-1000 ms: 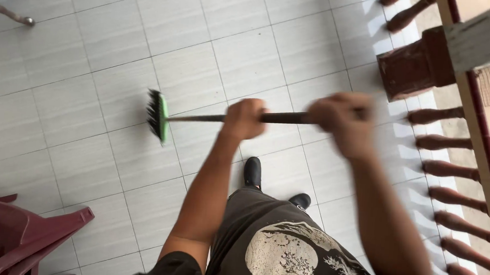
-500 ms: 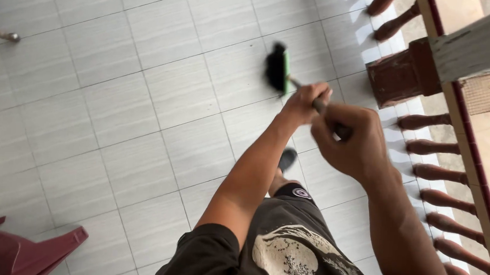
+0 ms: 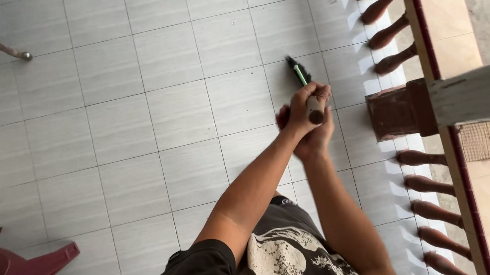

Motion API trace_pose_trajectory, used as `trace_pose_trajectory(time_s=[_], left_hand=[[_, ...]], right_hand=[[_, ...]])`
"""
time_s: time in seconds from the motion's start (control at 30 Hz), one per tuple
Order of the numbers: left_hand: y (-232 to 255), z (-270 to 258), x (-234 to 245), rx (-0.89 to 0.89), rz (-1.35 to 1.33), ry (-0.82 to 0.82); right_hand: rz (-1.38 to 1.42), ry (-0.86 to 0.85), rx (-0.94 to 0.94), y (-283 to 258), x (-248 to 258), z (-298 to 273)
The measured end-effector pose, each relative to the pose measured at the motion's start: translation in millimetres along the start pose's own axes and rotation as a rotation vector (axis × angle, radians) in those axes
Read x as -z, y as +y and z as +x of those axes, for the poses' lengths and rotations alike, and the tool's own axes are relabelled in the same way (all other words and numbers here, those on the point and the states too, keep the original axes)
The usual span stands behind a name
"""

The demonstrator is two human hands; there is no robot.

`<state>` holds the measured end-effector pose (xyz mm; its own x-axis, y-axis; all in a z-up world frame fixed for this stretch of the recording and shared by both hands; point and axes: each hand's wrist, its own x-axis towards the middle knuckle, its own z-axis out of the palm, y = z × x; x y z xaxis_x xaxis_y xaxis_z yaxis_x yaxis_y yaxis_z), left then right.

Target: Sweeping the tiled floor of a balcony or porch using a broom.

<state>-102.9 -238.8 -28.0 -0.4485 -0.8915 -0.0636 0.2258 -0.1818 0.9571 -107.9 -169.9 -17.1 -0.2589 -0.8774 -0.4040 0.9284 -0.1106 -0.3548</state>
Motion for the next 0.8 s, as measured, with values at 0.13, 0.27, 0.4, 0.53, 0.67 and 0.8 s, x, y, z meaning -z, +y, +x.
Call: trace_pose_trajectory(time_s=[0.13,0.27,0.4,0.53,0.67,0.8], left_hand=[[47,22,-4,0.068,0.236,-0.097],[36,68,-5,-0.12,0.251,-0.062],[123,91,3,-0.337,0.367,-0.083],[165,110,6,-0.116,0.632,-0.238],[202,105,26,-0.476,0.721,-0.237],[210,104,69,-0.288,0.504,-0.275]], right_hand=[[0.026,-0.028,-0.058,-53,-20,21],[-0.331,0.276,0.18,-95,-4,60],[-1.151,-0.156,0.707,-126,-131,30],[-1.333,-0.639,0.963,-136,-234,23],[-1.004,-0.769,0.928,-139,-279,28],[-0.853,-0.659,0.834,-121,-291,34]])
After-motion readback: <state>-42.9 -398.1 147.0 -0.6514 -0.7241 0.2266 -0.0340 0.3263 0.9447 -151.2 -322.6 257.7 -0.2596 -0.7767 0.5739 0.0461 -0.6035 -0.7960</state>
